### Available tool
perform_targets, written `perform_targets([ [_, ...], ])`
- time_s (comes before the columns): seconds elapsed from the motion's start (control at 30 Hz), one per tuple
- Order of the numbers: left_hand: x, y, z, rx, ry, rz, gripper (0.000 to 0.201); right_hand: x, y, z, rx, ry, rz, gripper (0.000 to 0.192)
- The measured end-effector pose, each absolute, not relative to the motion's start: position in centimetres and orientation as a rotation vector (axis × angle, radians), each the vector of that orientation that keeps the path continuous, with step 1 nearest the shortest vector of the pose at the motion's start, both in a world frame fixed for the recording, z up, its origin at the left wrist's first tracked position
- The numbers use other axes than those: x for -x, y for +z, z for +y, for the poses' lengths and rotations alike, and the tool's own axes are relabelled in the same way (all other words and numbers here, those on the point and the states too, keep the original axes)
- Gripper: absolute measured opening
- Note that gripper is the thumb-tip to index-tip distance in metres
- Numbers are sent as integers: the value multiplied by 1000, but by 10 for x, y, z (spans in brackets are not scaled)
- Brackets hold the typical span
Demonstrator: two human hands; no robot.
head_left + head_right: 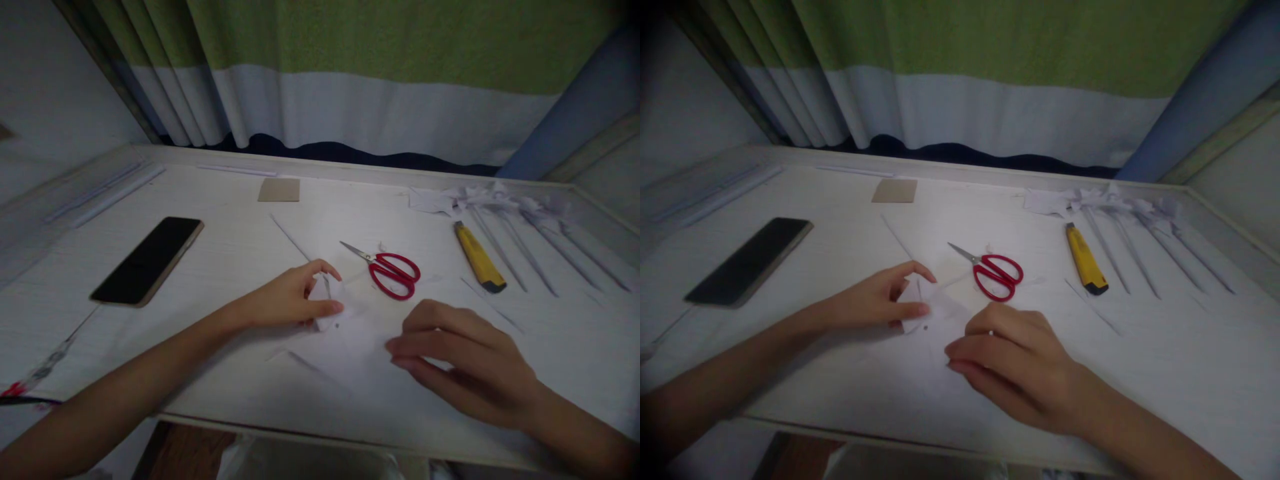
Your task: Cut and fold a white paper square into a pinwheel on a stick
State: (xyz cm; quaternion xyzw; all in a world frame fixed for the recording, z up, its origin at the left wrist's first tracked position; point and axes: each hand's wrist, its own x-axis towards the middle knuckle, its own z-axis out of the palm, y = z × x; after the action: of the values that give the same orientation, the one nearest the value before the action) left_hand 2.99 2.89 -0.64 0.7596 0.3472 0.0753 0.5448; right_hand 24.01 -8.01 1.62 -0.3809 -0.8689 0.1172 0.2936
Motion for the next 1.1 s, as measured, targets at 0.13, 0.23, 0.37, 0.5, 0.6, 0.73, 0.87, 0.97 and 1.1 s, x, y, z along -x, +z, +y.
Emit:
perform_targets([
  [0.13, -37, -4, 8, -2118, 78, 770, 39, -235, -1, -78, 1043, 267, -2293, 12],
  [0.23, -41, -6, -2, -2308, 62, 831, 44, -228, -17, -77, 1075, 246, -2393, 10],
  [0.37, -41, -14, -10, -2645, 96, 987, 45, -224, -28, -77, 1109, 271, -2440, 12],
  [0.5, -40, -16, -11, -2831, 224, 1119, 53, -227, -30, -77, 1154, 313, -2392, 12],
  [0.6, -38, -11, -5, -2859, 220, 1006, 43, -228, -31, -77, 1177, 340, -2365, 12],
  [0.73, -33, -2, 9, -2785, -20, 555, 29, -228, -31, -76, 1211, 459, -2331, 13],
  [0.87, -28, 6, 19, -2579, -99, 420, 29, -228, -31, -74, 1264, 593, -2219, 12],
  [0.97, -24, 13, 23, -2446, -125, 373, 37, -228, -32, -72, 1355, 748, -2081, 11],
  [1.1, -20, 17, 27, -2384, -160, 299, 29, -227, -32, -72, 1426, 896, -1942, 10],
])
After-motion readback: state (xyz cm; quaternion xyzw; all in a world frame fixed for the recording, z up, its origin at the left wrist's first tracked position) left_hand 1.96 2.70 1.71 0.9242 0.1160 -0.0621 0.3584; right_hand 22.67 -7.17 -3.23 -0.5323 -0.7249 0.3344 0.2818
